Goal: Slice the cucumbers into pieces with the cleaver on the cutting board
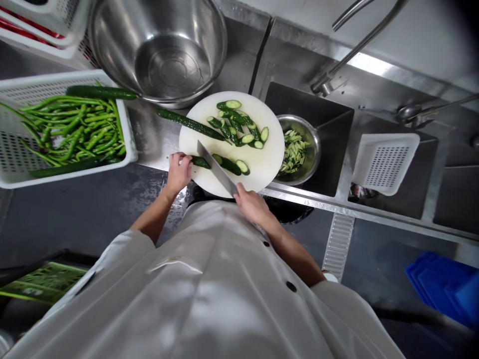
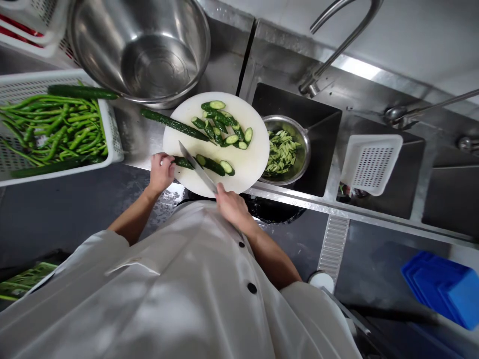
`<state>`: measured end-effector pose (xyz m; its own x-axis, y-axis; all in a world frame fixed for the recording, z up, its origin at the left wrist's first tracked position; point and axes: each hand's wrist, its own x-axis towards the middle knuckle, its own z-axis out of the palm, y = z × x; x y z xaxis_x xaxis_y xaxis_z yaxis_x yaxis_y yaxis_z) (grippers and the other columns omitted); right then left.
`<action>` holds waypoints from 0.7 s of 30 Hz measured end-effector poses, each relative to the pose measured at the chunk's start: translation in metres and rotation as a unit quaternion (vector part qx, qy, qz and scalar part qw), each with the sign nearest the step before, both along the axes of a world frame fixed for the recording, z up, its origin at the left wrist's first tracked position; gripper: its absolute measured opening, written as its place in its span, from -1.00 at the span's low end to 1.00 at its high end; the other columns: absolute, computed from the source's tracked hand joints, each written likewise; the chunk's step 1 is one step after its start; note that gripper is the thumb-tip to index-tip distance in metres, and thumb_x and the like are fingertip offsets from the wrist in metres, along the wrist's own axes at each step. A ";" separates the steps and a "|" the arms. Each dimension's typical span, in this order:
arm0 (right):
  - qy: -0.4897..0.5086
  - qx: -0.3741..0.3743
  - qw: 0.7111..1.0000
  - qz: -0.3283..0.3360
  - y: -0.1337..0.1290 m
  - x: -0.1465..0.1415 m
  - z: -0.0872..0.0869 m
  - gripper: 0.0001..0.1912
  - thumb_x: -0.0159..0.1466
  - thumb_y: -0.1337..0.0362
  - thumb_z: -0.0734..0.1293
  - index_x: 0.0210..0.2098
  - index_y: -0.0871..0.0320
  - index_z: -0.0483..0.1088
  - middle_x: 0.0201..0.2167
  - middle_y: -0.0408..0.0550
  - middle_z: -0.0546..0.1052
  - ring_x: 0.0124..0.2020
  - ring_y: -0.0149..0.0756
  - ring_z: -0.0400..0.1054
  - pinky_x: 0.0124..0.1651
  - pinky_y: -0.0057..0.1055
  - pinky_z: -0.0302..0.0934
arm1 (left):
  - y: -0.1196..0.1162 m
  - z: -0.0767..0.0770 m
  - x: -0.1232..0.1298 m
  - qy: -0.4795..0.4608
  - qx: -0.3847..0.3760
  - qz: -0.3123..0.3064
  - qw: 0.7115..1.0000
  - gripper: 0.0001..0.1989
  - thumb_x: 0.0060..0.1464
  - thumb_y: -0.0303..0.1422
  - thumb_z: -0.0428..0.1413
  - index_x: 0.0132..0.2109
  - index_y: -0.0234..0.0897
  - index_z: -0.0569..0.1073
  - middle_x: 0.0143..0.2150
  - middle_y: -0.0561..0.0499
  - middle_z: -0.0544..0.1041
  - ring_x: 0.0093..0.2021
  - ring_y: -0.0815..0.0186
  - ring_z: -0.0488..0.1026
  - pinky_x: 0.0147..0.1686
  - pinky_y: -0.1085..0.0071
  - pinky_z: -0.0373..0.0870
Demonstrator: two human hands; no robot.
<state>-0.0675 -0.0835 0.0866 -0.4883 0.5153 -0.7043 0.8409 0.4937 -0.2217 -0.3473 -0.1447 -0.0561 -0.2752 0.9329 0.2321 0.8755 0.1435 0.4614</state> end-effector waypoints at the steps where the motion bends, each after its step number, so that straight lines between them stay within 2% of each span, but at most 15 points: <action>1: -0.011 0.013 1.000 -0.009 0.004 0.010 0.000 -0.59 0.58 0.14 0.05 0.32 0.16 0.11 -0.09 0.22 0.62 -0.07 0.03 0.57 -0.08 -0.23 0.33 | 0.003 -0.001 0.006 -0.010 -0.007 -0.020 1.000 -0.75 0.36 -0.32 0.00 0.03 -0.24 0.51 0.06 -0.25 0.41 0.06 0.02 0.31 0.10 0.03 0.37; 4: -0.054 0.049 0.997 -0.033 0.014 0.035 0.006 -0.55 0.57 0.17 0.05 0.36 0.22 0.09 -0.08 0.26 0.62 -0.05 0.06 0.56 -0.09 -0.23 0.31 | 0.015 -0.004 0.036 -0.029 -0.018 -0.082 0.996 -0.74 0.37 -0.35 0.00 0.05 -0.25 0.53 0.05 -0.23 0.41 0.07 0.04 0.30 0.10 0.09 0.41; 7: -0.076 0.066 0.995 -0.022 0.015 0.048 0.022 -0.58 0.57 0.19 0.05 0.33 0.23 0.12 -0.11 0.25 0.62 -0.08 0.05 0.57 -0.12 -0.25 0.31 | 0.026 -0.008 0.060 -0.034 -0.016 -0.103 0.994 -0.73 0.36 -0.44 -0.02 0.05 -0.23 0.55 0.04 -0.20 0.42 0.05 0.08 0.31 0.07 0.16 0.43; 12: -0.086 0.044 0.995 0.031 -0.001 0.049 0.052 -0.67 0.58 0.20 0.03 0.23 0.18 0.18 -0.17 0.16 0.64 -0.14 -0.01 0.59 -0.14 -0.29 0.31 | 0.030 -0.013 0.064 -0.006 0.013 -0.094 0.995 -0.72 0.38 -0.46 -0.04 0.01 -0.21 0.56 -0.03 -0.15 0.44 -0.01 0.12 0.33 -0.01 0.22 0.45; 14: -0.085 0.035 0.995 0.044 -0.003 0.045 0.050 -0.69 0.58 0.21 0.03 0.21 0.16 0.18 -0.19 0.13 0.64 -0.14 0.00 0.59 -0.14 -0.28 0.32 | 0.030 -0.014 0.062 -0.002 0.018 -0.093 0.996 -0.71 0.39 -0.45 -0.05 0.01 -0.20 0.56 -0.04 -0.14 0.45 -0.02 0.12 0.32 -0.03 0.21 0.45; 19: -0.084 0.009 0.996 0.035 0.005 0.029 0.019 -0.69 0.58 0.21 0.01 0.21 0.16 0.17 -0.11 0.19 0.63 -0.08 0.05 0.58 -0.10 -0.23 0.32 | 0.029 -0.014 0.060 -0.027 0.027 -0.108 0.993 -0.71 0.32 -0.48 -0.01 0.02 -0.21 0.56 -0.01 -0.16 0.45 0.00 0.10 0.33 -0.01 0.16 0.47; 21: -0.082 0.010 0.996 0.034 0.007 0.026 0.014 -0.67 0.58 0.20 0.01 0.23 0.16 0.15 -0.09 0.21 0.63 -0.07 0.05 0.57 -0.09 -0.23 0.32 | 0.028 -0.013 0.058 -0.045 0.021 -0.116 0.992 -0.68 0.25 -0.53 0.01 0.05 -0.22 0.55 0.01 -0.17 0.44 0.01 0.09 0.33 0.01 0.13 0.47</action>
